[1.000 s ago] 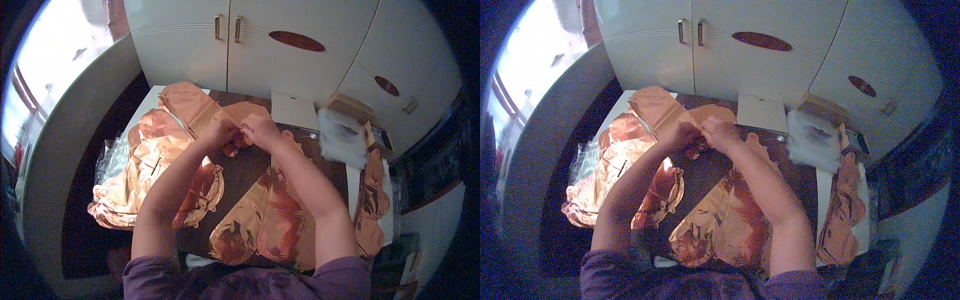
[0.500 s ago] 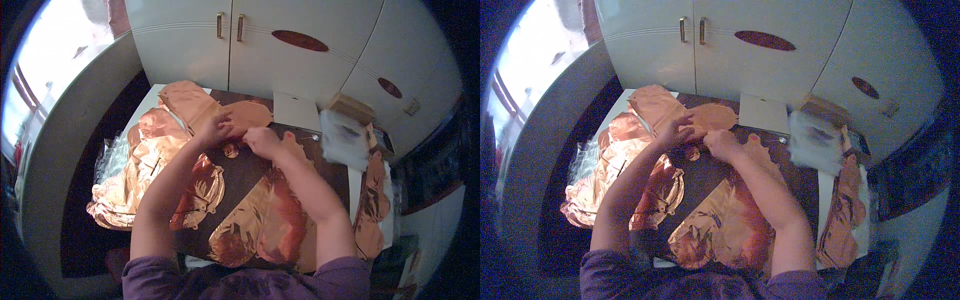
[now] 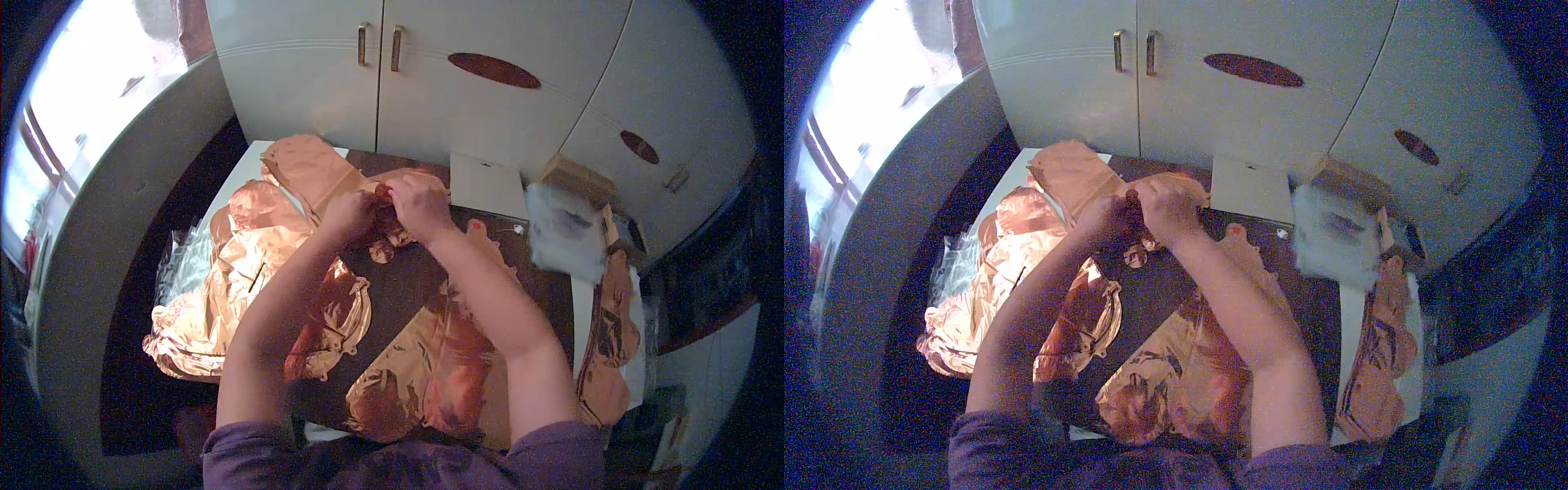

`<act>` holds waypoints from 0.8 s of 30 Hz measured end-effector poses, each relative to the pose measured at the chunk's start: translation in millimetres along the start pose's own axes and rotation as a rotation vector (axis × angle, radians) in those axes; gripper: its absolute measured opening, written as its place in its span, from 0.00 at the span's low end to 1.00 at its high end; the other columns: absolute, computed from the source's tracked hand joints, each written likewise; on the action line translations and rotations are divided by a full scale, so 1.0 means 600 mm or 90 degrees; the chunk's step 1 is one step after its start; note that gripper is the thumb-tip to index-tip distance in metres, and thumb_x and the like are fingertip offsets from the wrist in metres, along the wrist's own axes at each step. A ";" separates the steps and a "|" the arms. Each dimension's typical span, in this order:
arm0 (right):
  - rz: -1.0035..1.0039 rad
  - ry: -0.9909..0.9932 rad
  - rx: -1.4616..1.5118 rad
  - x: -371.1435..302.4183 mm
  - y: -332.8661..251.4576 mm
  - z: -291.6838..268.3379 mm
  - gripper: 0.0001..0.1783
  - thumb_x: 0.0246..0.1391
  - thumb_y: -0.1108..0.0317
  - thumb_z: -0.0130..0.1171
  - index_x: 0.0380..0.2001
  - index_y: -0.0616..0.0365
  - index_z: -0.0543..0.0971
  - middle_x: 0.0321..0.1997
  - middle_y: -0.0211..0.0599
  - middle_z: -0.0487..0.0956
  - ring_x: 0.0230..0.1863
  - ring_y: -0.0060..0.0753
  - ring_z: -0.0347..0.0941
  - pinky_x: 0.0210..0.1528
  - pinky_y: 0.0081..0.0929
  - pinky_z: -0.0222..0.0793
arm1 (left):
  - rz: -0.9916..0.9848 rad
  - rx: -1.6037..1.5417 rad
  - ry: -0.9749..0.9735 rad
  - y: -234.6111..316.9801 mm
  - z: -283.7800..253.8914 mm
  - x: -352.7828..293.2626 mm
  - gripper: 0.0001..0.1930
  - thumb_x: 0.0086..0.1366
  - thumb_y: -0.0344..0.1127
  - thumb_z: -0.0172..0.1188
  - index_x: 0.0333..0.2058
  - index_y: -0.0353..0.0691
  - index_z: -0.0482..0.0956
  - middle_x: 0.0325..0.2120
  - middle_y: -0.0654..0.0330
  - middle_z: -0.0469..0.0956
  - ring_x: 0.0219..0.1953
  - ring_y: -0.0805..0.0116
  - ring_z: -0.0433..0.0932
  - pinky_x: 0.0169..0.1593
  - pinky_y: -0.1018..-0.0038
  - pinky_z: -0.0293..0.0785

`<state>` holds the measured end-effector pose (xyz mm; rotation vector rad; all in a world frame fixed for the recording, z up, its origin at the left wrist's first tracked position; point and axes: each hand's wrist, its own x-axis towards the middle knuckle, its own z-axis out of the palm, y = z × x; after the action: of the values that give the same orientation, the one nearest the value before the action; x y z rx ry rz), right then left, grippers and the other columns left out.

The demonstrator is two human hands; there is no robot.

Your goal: The recorder is folding large foil letter balloons and placing them into clear plastic sleeves with cardboard inserts for retail packaging.

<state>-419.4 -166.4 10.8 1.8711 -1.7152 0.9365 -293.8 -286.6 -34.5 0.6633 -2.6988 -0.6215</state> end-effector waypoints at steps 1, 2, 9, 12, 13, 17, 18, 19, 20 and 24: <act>-0.026 0.115 -0.014 -0.004 -0.012 0.005 0.08 0.46 0.67 0.61 0.30 0.56 0.76 0.27 0.41 0.77 0.32 0.49 0.75 0.38 0.43 0.70 | -0.018 0.062 0.052 0.001 -0.006 0.000 0.16 0.59 0.46 0.58 0.33 0.38 0.81 0.30 0.41 0.79 0.34 0.44 0.79 0.38 0.57 0.75; 0.086 -0.012 0.037 -0.033 0.000 0.018 0.12 0.46 0.63 0.62 0.33 0.56 0.74 0.30 0.42 0.78 0.39 0.49 0.74 0.43 0.47 0.67 | -0.008 0.057 0.053 0.021 -0.015 0.006 0.16 0.59 0.46 0.58 0.33 0.38 0.81 0.30 0.41 0.79 0.34 0.44 0.79 0.38 0.57 0.75; 0.301 -0.218 -0.077 -0.099 0.036 0.028 0.29 0.40 0.47 0.66 0.41 0.56 0.75 0.47 0.45 0.74 0.51 0.52 0.69 0.55 0.46 0.63 | -0.152 0.105 0.144 0.037 -0.190 0.057 0.17 0.61 0.40 0.50 0.37 0.33 0.81 0.32 0.39 0.79 0.36 0.45 0.80 0.39 0.55 0.73; 0.329 -0.300 -0.041 -0.062 0.004 0.004 0.31 0.40 0.46 0.66 0.42 0.57 0.76 0.48 0.45 0.75 0.52 0.49 0.70 0.51 0.43 0.68 | -0.106 0.213 0.454 -0.051 -0.325 0.070 0.15 0.60 0.38 0.49 0.41 0.39 0.79 0.36 0.45 0.80 0.42 0.47 0.79 0.44 0.59 0.75; 0.333 -0.360 -0.008 -0.049 -0.008 0.004 0.31 0.40 0.46 0.66 0.43 0.57 0.76 0.49 0.46 0.75 0.54 0.48 0.70 0.50 0.42 0.70 | -0.141 -0.078 0.576 -0.096 -0.391 0.075 0.16 0.60 0.36 0.49 0.44 0.40 0.78 0.37 0.47 0.80 0.43 0.48 0.79 0.43 0.58 0.76; 0.358 -0.410 -0.016 -0.044 0.008 0.008 0.30 0.39 0.47 0.66 0.43 0.57 0.77 0.50 0.45 0.76 0.55 0.47 0.70 0.49 0.41 0.71 | 0.009 0.214 0.625 -0.028 -0.561 0.043 0.22 0.63 0.58 0.52 0.42 0.48 0.81 0.35 0.55 0.82 0.38 0.57 0.81 0.41 0.66 0.76; 0.389 -0.321 -0.016 -0.060 0.027 0.015 0.32 0.40 0.48 0.67 0.45 0.58 0.76 0.51 0.46 0.75 0.54 0.49 0.70 0.50 0.42 0.70 | 0.140 0.206 0.568 0.005 -0.556 0.044 0.25 0.62 0.62 0.54 0.40 0.44 0.80 0.34 0.57 0.82 0.37 0.62 0.82 0.40 0.69 0.75; 0.422 -0.232 -0.020 -0.076 0.045 0.011 0.33 0.40 0.49 0.67 0.47 0.59 0.74 0.51 0.48 0.75 0.54 0.52 0.70 0.51 0.44 0.69 | 0.010 0.012 0.512 0.076 -0.514 0.040 0.18 0.62 0.53 0.54 0.46 0.56 0.80 0.38 0.56 0.81 0.41 0.54 0.80 0.43 0.63 0.76; 0.412 -0.227 -0.012 -0.064 0.034 -0.001 0.33 0.40 0.49 0.67 0.47 0.59 0.74 0.51 0.48 0.75 0.54 0.52 0.70 0.51 0.44 0.69 | 0.099 0.203 0.486 0.086 -0.512 0.031 0.17 0.62 0.52 0.55 0.46 0.55 0.80 0.37 0.56 0.81 0.40 0.54 0.80 0.43 0.63 0.77; 0.173 0.218 0.092 0.024 -0.041 -0.151 0.45 0.44 0.51 0.69 0.59 0.67 0.62 0.55 0.57 0.71 0.58 0.53 0.67 0.61 0.42 0.62 | 0.154 0.394 0.386 0.120 -0.432 -0.001 0.10 0.60 0.38 0.54 0.37 0.42 0.79 0.31 0.51 0.79 0.35 0.51 0.80 0.38 0.59 0.77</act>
<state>-412.4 -108.7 85.6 1.4709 -1.7472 1.4287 -222.9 -316.2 223.0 0.5276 -2.2984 0.4401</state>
